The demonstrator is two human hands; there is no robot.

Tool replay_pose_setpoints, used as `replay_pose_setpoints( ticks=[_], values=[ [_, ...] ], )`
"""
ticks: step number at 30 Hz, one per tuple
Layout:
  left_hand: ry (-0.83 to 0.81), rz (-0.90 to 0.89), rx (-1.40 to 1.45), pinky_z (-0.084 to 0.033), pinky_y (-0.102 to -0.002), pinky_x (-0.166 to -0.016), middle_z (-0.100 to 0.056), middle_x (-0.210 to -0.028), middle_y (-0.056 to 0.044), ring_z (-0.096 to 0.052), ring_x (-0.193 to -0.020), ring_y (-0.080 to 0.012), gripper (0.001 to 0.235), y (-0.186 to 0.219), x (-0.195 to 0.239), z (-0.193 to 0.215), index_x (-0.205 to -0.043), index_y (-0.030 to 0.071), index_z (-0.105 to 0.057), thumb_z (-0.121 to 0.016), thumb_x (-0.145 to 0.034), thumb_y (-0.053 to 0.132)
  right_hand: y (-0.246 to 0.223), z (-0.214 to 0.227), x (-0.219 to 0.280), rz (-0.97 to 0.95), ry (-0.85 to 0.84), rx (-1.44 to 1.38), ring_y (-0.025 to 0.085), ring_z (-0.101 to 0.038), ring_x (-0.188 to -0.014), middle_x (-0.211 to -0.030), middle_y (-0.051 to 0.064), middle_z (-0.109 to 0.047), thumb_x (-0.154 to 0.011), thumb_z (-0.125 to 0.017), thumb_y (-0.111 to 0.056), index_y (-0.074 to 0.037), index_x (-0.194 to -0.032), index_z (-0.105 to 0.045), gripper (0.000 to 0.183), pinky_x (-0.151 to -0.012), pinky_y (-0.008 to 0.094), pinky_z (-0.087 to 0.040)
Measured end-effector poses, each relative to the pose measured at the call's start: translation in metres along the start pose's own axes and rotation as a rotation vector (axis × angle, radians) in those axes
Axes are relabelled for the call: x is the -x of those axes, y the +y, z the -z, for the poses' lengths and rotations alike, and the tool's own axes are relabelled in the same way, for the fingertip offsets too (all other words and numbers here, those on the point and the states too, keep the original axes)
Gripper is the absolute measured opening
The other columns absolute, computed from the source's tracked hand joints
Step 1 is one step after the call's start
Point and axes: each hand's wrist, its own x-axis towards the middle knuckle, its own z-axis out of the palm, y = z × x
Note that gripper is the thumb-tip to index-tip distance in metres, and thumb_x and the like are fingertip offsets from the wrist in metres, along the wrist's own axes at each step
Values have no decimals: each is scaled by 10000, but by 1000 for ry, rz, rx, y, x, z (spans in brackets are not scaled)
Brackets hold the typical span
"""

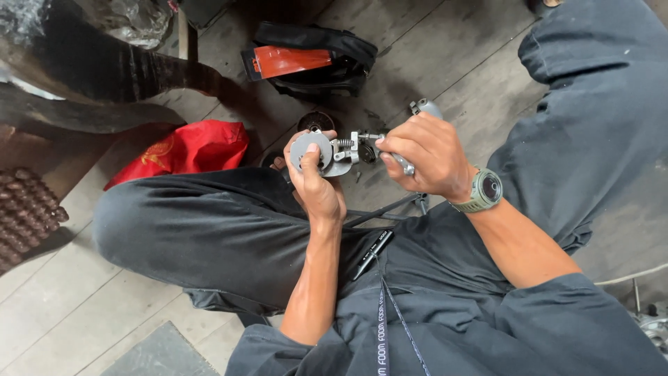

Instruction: Cleaning a metal mechanical component with a brush and then assembling small parts like springs and levers onto it.

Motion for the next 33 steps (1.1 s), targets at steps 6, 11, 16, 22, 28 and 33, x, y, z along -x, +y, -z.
replay_pose_setpoints(
  ticks=[6, 11, 16, 22, 28, 33],
  values=[
    [20, -21, -23, -551, -326, -832, -737, -957, -198, -670, -921, -179, 290, 2, 0, 1, -1223, 93, -579, -602, -962, 216, -4, 1, -8, 46, -43, 44, 285, -550, -559, -808, 156, -658, -1046, -570, -120, 25, -963, -715, 221, -526, 387, -455],
    [10, -63, -44, -541, -327, -861, -739, -943, -194, -677, -927, -179, 282, 10, 4, -1, -1223, 82, -573, -605, -973, 210, -5, -1, -6, 11, -17, 3, 303, -568, -572, -834, 176, -682, -1028, -629, -94, 47, -988, -729, 177, -523, 405, -466],
    [8, -102, -77, -541, -328, -892, -745, -962, -184, -678, -960, -168, 283, 9, 5, 0, -1234, 75, -573, -608, -984, 202, -3, -2, -5, 4, -6, -22, 306, -602, -586, -860, 181, -709, -1028, -637, -91, 62, -992, -731, 184, -528, 395, -481],
    [-12, -134, -85, -542, -335, -927, -747, -982, -182, -690, -1003, -175, 307, 6, 4, 4, -1263, 59, -563, -622, -997, 199, -7, 1, -8, 20, -3, -33, 321, -609, -578, -848, 191, -709, -1030, -645, -92, 70, -1007, -731, 185, -526, 400, -479],
    [-34, -176, -101, -551, -346, -952, -753, -1016, -188, -705, -1035, -191, 345, 10, 6, -1, -1291, 47, -561, -656, -993, 194, -15, 4, -15, 113, -28, 50, 319, -600, -579, -837, 187, -703, -1028, -661, -99, 56, -992, -740, 178, -535, 396, -467],
    [-68, -234, -152, -551, -338, -973, -762, -1070, -166, -699, -1070, -170, 374, 29, 9, -9, -1323, 58, -557, -672, -1010, 228, -21, 4, -22, 144, -19, 82, 313, -581, -564, -821, 182, -699, -1019, -680, -99, 58, -970, -745, 176, -534, 381, -457]
  ],
)
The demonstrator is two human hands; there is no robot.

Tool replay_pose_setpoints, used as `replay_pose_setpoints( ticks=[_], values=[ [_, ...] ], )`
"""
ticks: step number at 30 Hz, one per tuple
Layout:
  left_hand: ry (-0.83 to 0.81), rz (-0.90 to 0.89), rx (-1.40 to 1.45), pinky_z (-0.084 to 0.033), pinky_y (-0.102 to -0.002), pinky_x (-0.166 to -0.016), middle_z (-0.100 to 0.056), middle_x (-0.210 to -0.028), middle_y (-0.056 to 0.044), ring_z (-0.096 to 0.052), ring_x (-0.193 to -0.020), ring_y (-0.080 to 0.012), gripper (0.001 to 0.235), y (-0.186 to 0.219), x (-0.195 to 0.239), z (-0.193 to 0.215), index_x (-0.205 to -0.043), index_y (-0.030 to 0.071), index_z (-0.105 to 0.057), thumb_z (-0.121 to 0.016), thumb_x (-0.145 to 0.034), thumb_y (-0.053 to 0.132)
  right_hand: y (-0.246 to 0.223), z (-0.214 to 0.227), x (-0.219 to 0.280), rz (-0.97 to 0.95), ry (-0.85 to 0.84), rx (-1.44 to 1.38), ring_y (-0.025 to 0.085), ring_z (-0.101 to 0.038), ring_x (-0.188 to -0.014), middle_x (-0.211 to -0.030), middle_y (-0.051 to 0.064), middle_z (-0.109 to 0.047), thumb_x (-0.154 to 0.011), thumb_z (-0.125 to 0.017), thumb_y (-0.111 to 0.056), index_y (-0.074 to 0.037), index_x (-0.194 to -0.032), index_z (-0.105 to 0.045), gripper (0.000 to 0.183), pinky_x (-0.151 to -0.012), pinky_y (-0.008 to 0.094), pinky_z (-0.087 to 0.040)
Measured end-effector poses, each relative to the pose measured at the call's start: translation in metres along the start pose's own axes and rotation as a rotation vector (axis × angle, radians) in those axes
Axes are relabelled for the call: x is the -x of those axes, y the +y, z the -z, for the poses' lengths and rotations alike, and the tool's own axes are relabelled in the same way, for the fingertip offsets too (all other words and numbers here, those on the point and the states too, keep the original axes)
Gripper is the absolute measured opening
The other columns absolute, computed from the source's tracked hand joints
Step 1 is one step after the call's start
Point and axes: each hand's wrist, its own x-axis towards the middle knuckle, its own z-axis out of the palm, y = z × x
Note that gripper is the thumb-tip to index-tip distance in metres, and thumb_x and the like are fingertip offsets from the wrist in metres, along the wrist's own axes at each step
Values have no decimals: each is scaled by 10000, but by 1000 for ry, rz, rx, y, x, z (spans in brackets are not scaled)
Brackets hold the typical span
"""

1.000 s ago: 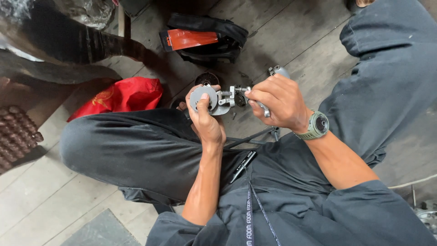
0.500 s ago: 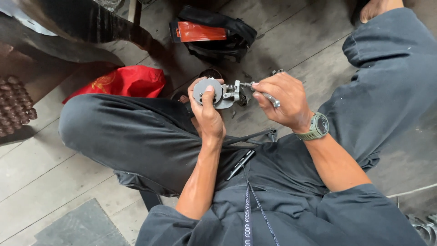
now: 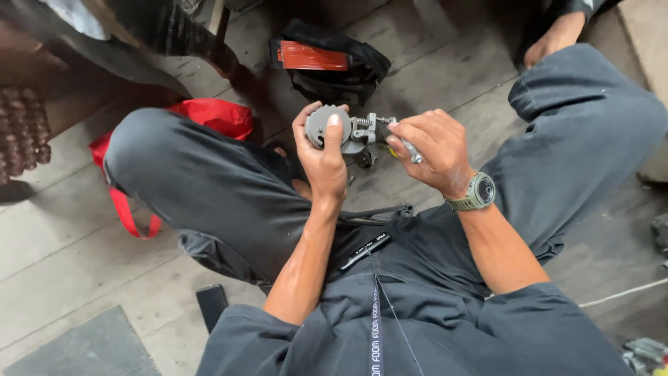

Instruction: Cleaning a metal mechanical component with a brush and then assembling small parts like springs and levers onto it.

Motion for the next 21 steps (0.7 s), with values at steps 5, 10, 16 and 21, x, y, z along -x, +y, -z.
replay_pose_setpoints(
  ticks=[5, 10, 16, 21],
  values=[
    [21, -36, 23, -566, -334, -969, -770, -1085, -155, -706, -1076, -161, 372, 7, 2, 0, -1321, 70, -556, -676, -1028, 265, -8, 3, -6, 13, -28, 30, 308, -574, -570, -832, 169, -706, -1033, -674, -117, 50, -971, -760, 198, -548, 380, -461],
    [2, -62, 50, -585, -314, -943, -776, -1073, -149, -708, -1064, -147, 351, 19, 3, 4, -1340, 97, -568, -639, -1056, 291, -18, 4, -5, -139, -46, -46, 347, -630, -627, -851, 169, -727, -1029, -672, -79, 38, -1006, -760, 148, -594, 403, -497],
    [-71, -82, 145, -601, -302, -925, -776, -1087, -175, -721, -1071, -162, 406, 17, 2, 8, -1429, 109, -539, -610, -1079, 302, -18, 1, 2, -753, -15, -330, 189, -620, -614, -719, 127, -683, -1097, -582, -123, 21, -996, -741, 237, -578, 317, -501],
    [-139, -61, 208, -593, -327, -965, -770, -1124, -189, -718, -1112, -179, 448, 17, 2, 8, -1497, 117, -499, -562, -1108, 330, -10, -10, 7, -1300, 102, -777, 62, -649, -609, -744, 85, -692, -1072, -576, -221, 12, -1013, -717, 278, -507, 179, -519]
  ],
)
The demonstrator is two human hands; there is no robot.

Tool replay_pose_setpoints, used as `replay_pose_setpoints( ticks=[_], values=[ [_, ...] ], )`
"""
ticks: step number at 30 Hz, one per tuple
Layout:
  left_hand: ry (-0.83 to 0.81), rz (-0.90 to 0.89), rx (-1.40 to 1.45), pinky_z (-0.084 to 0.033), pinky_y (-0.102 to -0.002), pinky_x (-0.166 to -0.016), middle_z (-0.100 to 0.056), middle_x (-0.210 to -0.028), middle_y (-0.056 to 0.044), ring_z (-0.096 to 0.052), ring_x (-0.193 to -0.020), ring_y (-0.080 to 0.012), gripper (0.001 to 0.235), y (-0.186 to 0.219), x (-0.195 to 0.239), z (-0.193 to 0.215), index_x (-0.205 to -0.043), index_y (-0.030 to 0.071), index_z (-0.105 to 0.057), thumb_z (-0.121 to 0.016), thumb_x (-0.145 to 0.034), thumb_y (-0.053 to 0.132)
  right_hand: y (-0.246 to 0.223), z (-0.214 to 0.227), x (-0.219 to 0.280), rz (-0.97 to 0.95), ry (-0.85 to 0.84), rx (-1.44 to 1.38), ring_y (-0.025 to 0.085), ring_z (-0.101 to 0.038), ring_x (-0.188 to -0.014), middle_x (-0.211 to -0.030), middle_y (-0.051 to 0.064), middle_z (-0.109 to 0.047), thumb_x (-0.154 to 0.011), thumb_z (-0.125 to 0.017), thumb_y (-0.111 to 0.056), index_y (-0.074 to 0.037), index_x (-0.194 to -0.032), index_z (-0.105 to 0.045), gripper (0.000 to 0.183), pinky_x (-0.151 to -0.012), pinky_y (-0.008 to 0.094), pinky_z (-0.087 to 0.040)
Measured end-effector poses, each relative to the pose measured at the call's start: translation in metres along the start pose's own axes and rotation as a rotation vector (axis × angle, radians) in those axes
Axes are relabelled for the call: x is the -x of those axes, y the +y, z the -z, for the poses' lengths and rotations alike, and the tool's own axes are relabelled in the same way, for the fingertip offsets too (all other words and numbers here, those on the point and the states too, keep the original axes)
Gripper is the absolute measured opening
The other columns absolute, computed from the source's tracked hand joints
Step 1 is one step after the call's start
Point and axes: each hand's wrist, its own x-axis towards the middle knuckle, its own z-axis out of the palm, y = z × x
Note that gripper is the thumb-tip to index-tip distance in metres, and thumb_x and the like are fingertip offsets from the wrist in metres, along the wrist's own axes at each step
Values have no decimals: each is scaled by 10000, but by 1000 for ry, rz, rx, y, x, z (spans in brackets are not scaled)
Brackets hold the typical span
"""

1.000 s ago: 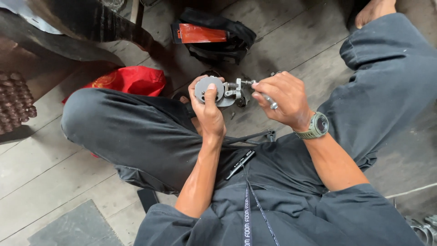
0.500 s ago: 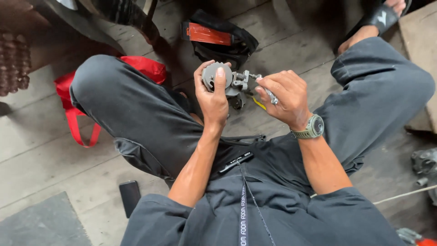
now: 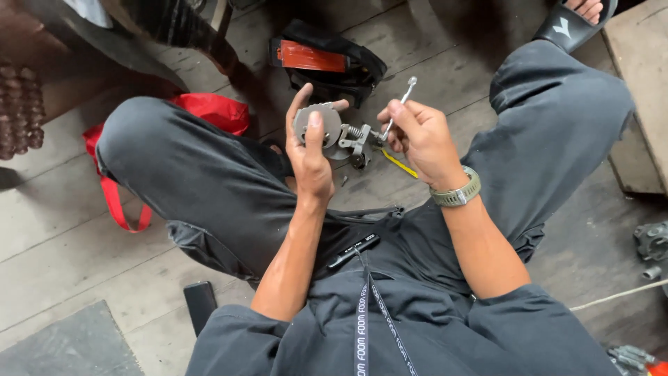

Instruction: Cleaning a metal mechanical component with a brush and then assembling small parts like springs and levers onto it.

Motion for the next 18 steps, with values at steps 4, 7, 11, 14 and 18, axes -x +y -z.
replay_pose_setpoints(
  ticks=[4, 7, 11, 14, 18],
  values=[
    [26, 40, 14, -611, -324, -895, -764, -1106, -215, -742, -1002, -187, 462, -7, -3, 5, -1498, 138, -485, -543, -1096, 357, -7, -5, -1, 42, 46, -115, 82, -594, -578, -698, 95, -627, -1053, -618, -182, 20, -1057, -661, 206, -500, 192, -484],
    [54, 87, 46, -631, -340, -846, -757, -1097, -234, -755, -945, -214, 451, -1, -3, 1, -1482, 137, -483, -526, -1093, 360, -10, -1, -4, 155, 91, -48, 90, -542, -551, -654, 98, -590, -1092, -558, -182, 10, -1050, -632, 210, -506, 199, -447],
    [113, 163, 94, -650, -369, -773, -744, -1087, -258, -768, -864, -250, 419, -5, -3, 1, -1433, 122, -498, -531, -1083, 350, -21, 7, -2, 375, 94, 182, 150, -566, -546, -648, 159, -605, -1143, -473, -187, 34, -1044, -618, 281, -521, 246, -469],
    [159, 167, 65, -645, -382, -758, -748, -1023, -253, -763, -848, -258, 379, -12, -4, 2, -1388, 119, -526, -527, -1084, 345, -26, 6, 0, 456, 62, 232, 181, -582, -569, -672, 188, -615, -1146, -466, -171, 54, -1075, -621, 282, -547, 281, -502],
    [193, 148, 32, -642, -378, -753, -744, -950, -263, -764, -820, -270, 348, -30, -7, 14, -1353, 96, -541, -521, -1089, 322, -27, 6, 5, 449, 37, 264, 186, -608, -602, -695, 182, -627, -1145, -443, -165, 65, -1094, -629, 300, -575, 298, -531]
  ],
)
